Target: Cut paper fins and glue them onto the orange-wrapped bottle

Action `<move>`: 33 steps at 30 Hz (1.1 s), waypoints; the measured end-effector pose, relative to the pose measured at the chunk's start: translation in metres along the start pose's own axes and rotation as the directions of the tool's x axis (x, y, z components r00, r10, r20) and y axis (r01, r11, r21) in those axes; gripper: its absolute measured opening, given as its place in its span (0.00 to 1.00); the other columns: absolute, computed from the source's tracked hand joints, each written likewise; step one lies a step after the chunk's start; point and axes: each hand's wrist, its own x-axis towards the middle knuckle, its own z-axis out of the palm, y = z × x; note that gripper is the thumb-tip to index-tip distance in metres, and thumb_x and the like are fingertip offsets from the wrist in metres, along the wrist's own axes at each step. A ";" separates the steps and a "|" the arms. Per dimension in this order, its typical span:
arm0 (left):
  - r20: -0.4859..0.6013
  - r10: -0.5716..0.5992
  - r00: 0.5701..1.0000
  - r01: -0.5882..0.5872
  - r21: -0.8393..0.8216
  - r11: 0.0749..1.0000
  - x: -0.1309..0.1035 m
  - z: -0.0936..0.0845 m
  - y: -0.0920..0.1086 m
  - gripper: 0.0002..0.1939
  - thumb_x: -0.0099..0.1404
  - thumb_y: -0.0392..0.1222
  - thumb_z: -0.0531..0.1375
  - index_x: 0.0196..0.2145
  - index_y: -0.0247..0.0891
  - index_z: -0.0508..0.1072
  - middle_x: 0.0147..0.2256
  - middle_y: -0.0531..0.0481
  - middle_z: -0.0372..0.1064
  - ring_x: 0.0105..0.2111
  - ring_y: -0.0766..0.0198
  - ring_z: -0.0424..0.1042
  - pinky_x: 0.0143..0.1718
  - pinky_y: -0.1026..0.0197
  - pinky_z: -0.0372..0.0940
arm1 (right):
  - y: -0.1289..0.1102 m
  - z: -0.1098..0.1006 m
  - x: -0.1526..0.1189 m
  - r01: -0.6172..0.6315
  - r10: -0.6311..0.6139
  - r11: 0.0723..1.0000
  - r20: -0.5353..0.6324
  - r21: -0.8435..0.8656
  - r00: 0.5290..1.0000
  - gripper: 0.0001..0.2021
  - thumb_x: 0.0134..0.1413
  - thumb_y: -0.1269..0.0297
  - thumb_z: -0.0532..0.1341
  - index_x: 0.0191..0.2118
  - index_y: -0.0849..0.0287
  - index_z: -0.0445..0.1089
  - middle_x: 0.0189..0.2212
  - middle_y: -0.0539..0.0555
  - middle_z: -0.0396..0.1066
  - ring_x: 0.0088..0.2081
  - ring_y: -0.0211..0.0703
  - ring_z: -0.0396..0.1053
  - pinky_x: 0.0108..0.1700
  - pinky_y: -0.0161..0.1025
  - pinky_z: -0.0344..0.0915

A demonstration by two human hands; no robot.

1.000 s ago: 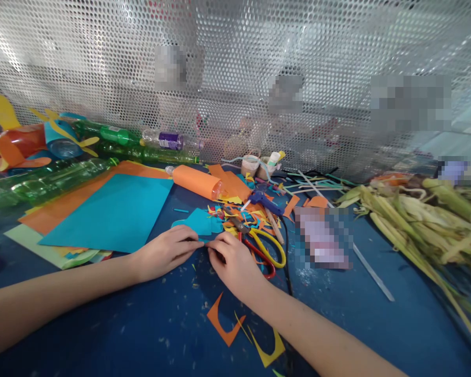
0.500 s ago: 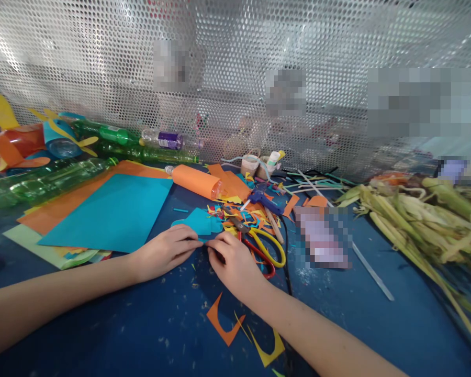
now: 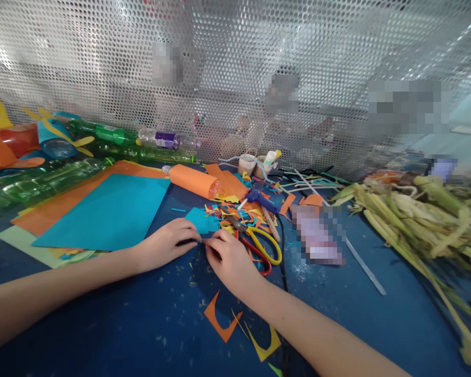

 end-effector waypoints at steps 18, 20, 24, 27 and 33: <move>-0.272 0.131 0.953 -0.103 0.114 0.988 0.003 -0.001 0.003 0.07 0.66 0.35 0.49 0.38 0.35 0.66 0.35 0.47 0.66 0.39 0.62 0.64 0.45 0.56 0.61 | -0.004 -0.012 0.003 -0.285 0.368 0.810 -0.066 0.512 0.927 0.10 0.57 0.56 0.52 0.33 0.57 0.62 0.22 0.48 0.63 0.22 0.36 0.64 0.25 0.34 0.61; -0.326 0.218 0.920 -0.157 0.203 0.967 0.000 -0.003 0.004 0.08 0.65 0.34 0.51 0.41 0.34 0.66 0.37 0.46 0.66 0.40 0.61 0.64 0.45 0.55 0.61 | -0.008 -0.015 0.004 -0.357 0.422 0.694 0.048 0.626 0.905 0.17 0.55 0.50 0.52 0.30 0.59 0.64 0.21 0.49 0.64 0.21 0.36 0.64 0.23 0.34 0.59; -0.289 0.395 0.872 -0.280 0.367 0.887 -0.006 -0.004 0.001 0.12 0.64 0.33 0.52 0.46 0.31 0.63 0.40 0.42 0.66 0.43 0.57 0.63 0.47 0.53 0.62 | -0.018 -0.017 0.006 -0.562 0.491 0.339 0.368 0.754 0.790 0.25 0.50 0.42 0.52 0.26 0.64 0.69 0.20 0.52 0.66 0.20 0.33 0.63 0.22 0.31 0.57; -0.256 0.465 0.848 -0.334 0.423 0.842 -0.009 -0.007 0.002 0.13 0.65 0.32 0.50 0.48 0.31 0.63 0.40 0.41 0.67 0.44 0.57 0.65 0.47 0.53 0.63 | -0.020 -0.016 0.004 -0.593 0.455 0.167 0.472 0.787 0.755 0.21 0.48 0.46 0.58 0.27 0.64 0.70 0.22 0.50 0.67 0.21 0.30 0.62 0.23 0.29 0.56; -0.206 0.546 0.812 -0.403 0.479 0.780 -0.010 -0.010 0.007 0.13 0.65 0.31 0.48 0.46 0.30 0.65 0.39 0.40 0.69 0.42 0.55 0.67 0.44 0.54 0.65 | -0.015 -0.012 0.002 -0.541 0.438 0.130 0.441 0.831 0.783 0.10 0.46 0.58 0.63 0.26 0.61 0.69 0.22 0.47 0.66 0.23 0.28 0.61 0.25 0.27 0.56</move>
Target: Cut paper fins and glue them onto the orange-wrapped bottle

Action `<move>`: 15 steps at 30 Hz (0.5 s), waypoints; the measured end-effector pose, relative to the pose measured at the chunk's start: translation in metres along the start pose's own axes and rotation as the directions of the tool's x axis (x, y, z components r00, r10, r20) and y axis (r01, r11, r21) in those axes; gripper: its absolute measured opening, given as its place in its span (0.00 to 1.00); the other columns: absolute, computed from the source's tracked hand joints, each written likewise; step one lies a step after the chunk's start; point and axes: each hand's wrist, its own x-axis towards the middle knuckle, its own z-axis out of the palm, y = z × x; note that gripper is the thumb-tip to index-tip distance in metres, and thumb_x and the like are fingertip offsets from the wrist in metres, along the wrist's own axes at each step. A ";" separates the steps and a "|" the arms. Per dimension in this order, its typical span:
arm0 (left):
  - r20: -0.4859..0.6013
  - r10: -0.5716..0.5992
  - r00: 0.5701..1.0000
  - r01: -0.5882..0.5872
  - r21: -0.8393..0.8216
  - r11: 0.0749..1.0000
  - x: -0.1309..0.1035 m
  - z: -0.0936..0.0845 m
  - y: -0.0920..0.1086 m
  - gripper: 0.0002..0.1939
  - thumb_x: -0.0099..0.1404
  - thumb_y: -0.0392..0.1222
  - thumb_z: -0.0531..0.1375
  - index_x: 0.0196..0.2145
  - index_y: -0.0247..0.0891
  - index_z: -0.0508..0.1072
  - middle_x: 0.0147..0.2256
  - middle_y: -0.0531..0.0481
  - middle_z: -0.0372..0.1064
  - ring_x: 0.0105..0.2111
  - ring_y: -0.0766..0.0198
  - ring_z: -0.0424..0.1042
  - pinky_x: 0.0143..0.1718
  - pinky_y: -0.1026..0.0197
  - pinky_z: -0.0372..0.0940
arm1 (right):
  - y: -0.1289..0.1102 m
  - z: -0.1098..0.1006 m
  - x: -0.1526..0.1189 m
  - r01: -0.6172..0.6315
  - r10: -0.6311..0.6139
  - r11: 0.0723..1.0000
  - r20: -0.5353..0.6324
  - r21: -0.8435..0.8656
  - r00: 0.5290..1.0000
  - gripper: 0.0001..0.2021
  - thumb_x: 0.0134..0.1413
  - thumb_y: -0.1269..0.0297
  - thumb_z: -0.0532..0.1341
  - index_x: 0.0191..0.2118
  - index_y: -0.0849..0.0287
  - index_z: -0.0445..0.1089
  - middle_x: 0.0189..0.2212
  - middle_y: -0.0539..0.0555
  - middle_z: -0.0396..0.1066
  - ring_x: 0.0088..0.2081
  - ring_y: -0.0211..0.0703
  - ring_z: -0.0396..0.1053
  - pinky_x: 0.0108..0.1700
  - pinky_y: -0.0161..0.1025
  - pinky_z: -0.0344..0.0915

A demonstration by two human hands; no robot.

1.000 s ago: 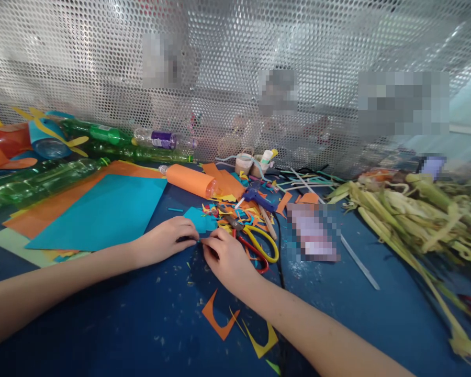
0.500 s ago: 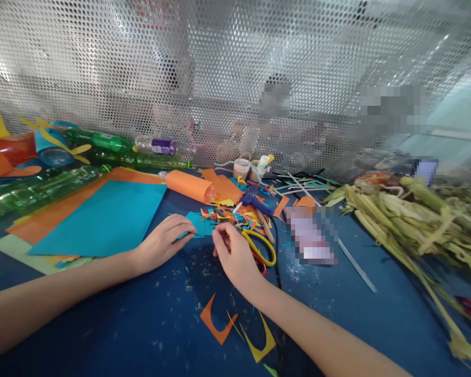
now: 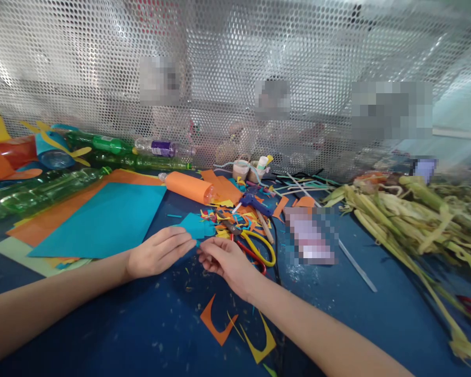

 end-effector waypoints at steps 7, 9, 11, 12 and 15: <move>0.007 -0.469 0.883 0.438 -0.369 0.820 0.005 0.011 0.000 0.11 0.62 0.38 0.56 0.43 0.38 0.65 0.41 0.45 0.66 0.44 0.59 0.65 0.47 0.53 0.63 | 0.007 -0.001 0.005 0.130 -0.136 0.985 -0.050 -0.117 0.989 0.13 0.45 0.56 0.64 0.25 0.62 0.66 0.19 0.47 0.65 0.20 0.29 0.59 0.21 0.29 0.51; 0.035 -0.682 0.730 0.582 -0.556 0.594 0.010 0.015 0.003 0.12 0.60 0.40 0.59 0.41 0.38 0.63 0.38 0.46 0.66 0.41 0.62 0.67 0.43 0.54 0.66 | 0.009 -0.002 0.006 0.166 -0.176 0.978 -0.074 -0.123 0.982 0.13 0.45 0.55 0.63 0.26 0.61 0.66 0.20 0.47 0.65 0.20 0.29 0.60 0.22 0.29 0.53; 0.113 -0.762 0.637 0.593 -0.703 0.392 0.014 0.018 0.007 0.12 0.58 0.39 0.59 0.39 0.37 0.62 0.35 0.49 0.65 0.36 0.65 0.68 0.41 0.58 0.67 | 0.010 -0.002 0.006 0.187 -0.198 0.974 -0.081 -0.127 0.977 0.13 0.46 0.55 0.63 0.27 0.61 0.66 0.21 0.47 0.66 0.21 0.30 0.60 0.23 0.29 0.54; 0.145 -0.766 0.627 0.578 -0.745 0.332 0.015 0.019 0.009 0.11 0.58 0.39 0.60 0.39 0.37 0.62 0.34 0.50 0.65 0.35 0.67 0.69 0.40 0.59 0.68 | 0.011 -0.002 0.006 0.193 -0.203 0.973 -0.076 -0.129 0.976 0.13 0.46 0.55 0.63 0.27 0.61 0.65 0.21 0.47 0.66 0.21 0.30 0.60 0.23 0.29 0.55; 0.176 -0.750 0.637 0.576 -0.756 0.312 0.015 0.020 0.014 0.09 0.58 0.38 0.59 0.36 0.37 0.64 0.33 0.52 0.65 0.33 0.68 0.69 0.38 0.61 0.68 | 0.010 -0.001 0.004 0.200 -0.209 0.971 -0.058 -0.132 0.976 0.14 0.45 0.54 0.63 0.26 0.61 0.65 0.22 0.48 0.66 0.21 0.30 0.61 0.23 0.30 0.55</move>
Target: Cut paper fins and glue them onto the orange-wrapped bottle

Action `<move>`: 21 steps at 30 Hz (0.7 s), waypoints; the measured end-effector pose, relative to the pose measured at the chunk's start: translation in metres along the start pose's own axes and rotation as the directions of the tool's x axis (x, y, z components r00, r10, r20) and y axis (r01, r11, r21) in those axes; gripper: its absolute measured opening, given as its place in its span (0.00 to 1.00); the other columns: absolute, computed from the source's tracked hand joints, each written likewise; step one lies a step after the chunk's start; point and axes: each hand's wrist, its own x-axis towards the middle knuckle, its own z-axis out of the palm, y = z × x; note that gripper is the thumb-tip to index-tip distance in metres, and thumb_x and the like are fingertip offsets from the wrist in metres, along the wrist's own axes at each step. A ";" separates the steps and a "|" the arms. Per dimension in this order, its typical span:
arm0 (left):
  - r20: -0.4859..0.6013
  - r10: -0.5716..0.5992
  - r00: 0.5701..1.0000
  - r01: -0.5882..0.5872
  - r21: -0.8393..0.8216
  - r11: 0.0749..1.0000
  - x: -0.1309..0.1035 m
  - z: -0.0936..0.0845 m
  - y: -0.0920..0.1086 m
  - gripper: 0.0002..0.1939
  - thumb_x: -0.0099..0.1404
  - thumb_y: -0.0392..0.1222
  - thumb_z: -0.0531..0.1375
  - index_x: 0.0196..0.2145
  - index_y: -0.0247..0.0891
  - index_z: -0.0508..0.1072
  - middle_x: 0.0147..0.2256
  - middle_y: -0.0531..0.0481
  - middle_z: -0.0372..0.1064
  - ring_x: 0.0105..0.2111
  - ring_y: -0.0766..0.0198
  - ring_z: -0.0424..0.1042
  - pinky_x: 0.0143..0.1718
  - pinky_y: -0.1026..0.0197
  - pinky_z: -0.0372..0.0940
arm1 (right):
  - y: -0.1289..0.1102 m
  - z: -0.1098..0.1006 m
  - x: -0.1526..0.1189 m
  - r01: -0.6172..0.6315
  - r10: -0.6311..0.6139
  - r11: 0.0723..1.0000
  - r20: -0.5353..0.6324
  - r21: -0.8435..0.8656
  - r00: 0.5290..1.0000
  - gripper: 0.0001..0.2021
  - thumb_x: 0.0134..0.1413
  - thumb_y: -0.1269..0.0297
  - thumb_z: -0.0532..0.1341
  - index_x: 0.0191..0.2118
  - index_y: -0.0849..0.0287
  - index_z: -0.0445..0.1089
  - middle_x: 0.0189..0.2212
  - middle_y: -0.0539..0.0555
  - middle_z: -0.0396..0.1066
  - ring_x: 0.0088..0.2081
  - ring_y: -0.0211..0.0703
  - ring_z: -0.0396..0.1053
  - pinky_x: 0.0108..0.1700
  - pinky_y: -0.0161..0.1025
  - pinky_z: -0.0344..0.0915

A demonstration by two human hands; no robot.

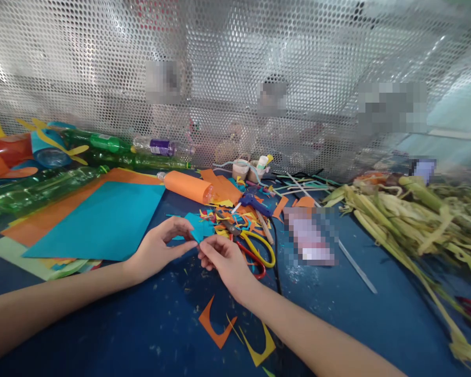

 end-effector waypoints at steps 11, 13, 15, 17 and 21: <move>0.015 0.069 0.997 -0.070 0.121 0.990 -0.005 0.001 0.001 0.16 0.55 0.40 0.62 0.42 0.38 0.65 0.36 0.49 0.68 0.36 0.64 0.70 0.40 0.58 0.69 | 0.001 0.001 0.000 -0.006 0.005 1.000 0.035 0.026 0.999 0.13 0.45 0.54 0.63 0.25 0.60 0.66 0.19 0.47 0.66 0.20 0.32 0.63 0.22 0.30 0.58; 0.024 0.073 0.997 -0.076 0.132 0.988 -0.005 0.002 0.002 0.17 0.55 0.40 0.62 0.42 0.38 0.65 0.37 0.49 0.68 0.37 0.63 0.70 0.41 0.57 0.68 | -0.001 0.002 0.000 0.001 -0.001 1.000 0.034 0.000 0.999 0.13 0.46 0.54 0.62 0.25 0.61 0.66 0.18 0.47 0.65 0.20 0.32 0.63 0.22 0.30 0.58; 0.028 0.078 0.997 -0.082 0.145 0.986 -0.005 0.002 0.002 0.18 0.55 0.40 0.62 0.43 0.39 0.64 0.38 0.49 0.67 0.38 0.63 0.70 0.42 0.57 0.68 | -0.002 0.004 -0.001 0.017 -0.016 1.000 0.028 -0.024 0.999 0.13 0.47 0.55 0.62 0.25 0.61 0.66 0.18 0.47 0.65 0.20 0.32 0.64 0.23 0.30 0.59; 0.031 0.079 0.996 -0.083 0.168 0.982 -0.005 0.002 0.002 0.19 0.55 0.39 0.62 0.44 0.39 0.64 0.39 0.49 0.67 0.38 0.63 0.69 0.42 0.56 0.68 | -0.003 0.005 -0.002 0.040 -0.039 0.998 0.020 -0.041 0.999 0.12 0.47 0.56 0.62 0.26 0.61 0.67 0.19 0.47 0.65 0.21 0.32 0.64 0.24 0.30 0.61; 0.036 0.089 0.995 -0.095 0.260 0.961 -0.006 0.001 0.005 0.19 0.55 0.40 0.62 0.44 0.39 0.64 0.38 0.49 0.67 0.38 0.62 0.69 0.42 0.55 0.67 | -0.003 0.005 -0.002 0.065 -0.065 0.996 0.001 -0.056 0.998 0.11 0.47 0.56 0.62 0.26 0.61 0.68 0.21 0.47 0.65 0.25 0.34 0.66 0.26 0.31 0.63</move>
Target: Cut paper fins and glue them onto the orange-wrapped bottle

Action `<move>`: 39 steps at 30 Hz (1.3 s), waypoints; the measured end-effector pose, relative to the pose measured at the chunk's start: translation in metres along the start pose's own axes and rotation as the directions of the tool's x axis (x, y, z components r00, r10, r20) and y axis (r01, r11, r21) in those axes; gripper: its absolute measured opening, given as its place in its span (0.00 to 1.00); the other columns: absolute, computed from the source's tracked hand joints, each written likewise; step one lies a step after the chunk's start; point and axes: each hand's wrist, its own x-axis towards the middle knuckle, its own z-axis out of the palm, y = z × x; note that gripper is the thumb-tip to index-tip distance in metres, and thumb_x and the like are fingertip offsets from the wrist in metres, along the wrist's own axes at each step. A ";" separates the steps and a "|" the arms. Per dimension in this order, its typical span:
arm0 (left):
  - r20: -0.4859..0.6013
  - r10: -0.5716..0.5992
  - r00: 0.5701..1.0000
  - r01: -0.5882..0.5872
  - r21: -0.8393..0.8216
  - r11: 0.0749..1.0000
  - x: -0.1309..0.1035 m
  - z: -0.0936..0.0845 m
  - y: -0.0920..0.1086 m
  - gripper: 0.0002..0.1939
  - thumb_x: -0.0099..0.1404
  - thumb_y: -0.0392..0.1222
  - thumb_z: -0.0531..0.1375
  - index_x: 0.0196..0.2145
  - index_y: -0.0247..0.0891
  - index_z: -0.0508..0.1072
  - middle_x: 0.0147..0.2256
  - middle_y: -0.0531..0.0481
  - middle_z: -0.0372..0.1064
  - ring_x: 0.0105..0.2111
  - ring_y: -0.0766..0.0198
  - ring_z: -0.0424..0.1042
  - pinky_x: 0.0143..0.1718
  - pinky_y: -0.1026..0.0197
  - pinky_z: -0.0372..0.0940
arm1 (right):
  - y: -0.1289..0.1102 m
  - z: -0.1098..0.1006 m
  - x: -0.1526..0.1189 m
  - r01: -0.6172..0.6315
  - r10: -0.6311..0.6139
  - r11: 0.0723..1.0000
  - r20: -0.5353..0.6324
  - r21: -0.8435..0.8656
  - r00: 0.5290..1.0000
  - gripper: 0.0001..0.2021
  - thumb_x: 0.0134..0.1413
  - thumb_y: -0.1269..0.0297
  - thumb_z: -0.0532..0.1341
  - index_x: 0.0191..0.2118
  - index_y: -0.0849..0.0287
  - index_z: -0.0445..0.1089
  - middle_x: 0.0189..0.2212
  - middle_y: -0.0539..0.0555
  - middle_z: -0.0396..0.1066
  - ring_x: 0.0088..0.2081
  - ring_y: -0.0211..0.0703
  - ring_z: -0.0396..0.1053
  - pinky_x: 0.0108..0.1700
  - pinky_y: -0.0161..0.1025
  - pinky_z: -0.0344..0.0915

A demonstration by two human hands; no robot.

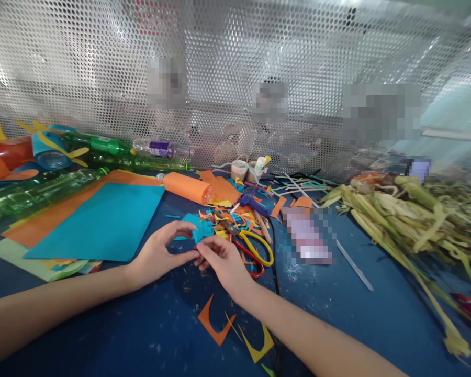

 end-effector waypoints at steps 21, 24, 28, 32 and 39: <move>-0.034 0.083 0.996 -0.077 0.133 0.988 0.001 0.000 0.002 0.17 0.56 0.36 0.60 0.44 0.40 0.63 0.39 0.49 0.65 0.40 0.62 0.67 0.41 0.57 0.65 | 0.002 -0.002 0.002 -0.029 0.029 0.998 -0.010 0.058 1.000 0.10 0.46 0.59 0.63 0.26 0.61 0.69 0.23 0.47 0.66 0.25 0.31 0.63 0.28 0.30 0.63; -0.041 0.097 0.994 -0.090 0.135 0.987 0.001 0.000 0.002 0.17 0.56 0.36 0.60 0.43 0.40 0.63 0.39 0.49 0.65 0.40 0.62 0.66 0.41 0.58 0.65 | 0.003 -0.002 0.003 -0.031 0.032 0.998 -0.017 0.053 0.999 0.10 0.45 0.59 0.64 0.27 0.61 0.69 0.24 0.47 0.67 0.26 0.32 0.64 0.28 0.30 0.64; -0.048 0.113 0.992 -0.107 0.124 0.987 0.001 0.000 0.003 0.16 0.56 0.35 0.59 0.43 0.39 0.63 0.39 0.48 0.65 0.39 0.63 0.67 0.41 0.58 0.65 | 0.003 -0.002 0.003 -0.022 0.023 0.999 -0.016 0.046 1.000 0.10 0.45 0.58 0.64 0.28 0.62 0.70 0.24 0.48 0.67 0.27 0.33 0.65 0.28 0.30 0.64; -0.047 0.116 0.992 -0.110 0.115 0.987 0.001 0.001 0.003 0.18 0.54 0.33 0.59 0.44 0.39 0.63 0.39 0.48 0.65 0.39 0.63 0.67 0.41 0.58 0.65 | 0.003 -0.001 0.003 -0.012 0.012 0.999 -0.004 0.036 1.000 0.10 0.46 0.59 0.63 0.27 0.62 0.70 0.23 0.48 0.67 0.26 0.32 0.64 0.28 0.30 0.64; -0.023 0.063 0.998 -0.060 0.098 0.993 0.001 0.000 0.004 0.21 0.55 0.35 0.60 0.46 0.40 0.61 0.42 0.48 0.64 0.40 0.63 0.66 0.43 0.58 0.65 | 0.001 -0.001 0.002 -0.009 0.009 1.000 -0.013 0.022 1.000 0.10 0.46 0.58 0.63 0.28 0.61 0.70 0.24 0.48 0.67 0.26 0.33 0.64 0.27 0.31 0.64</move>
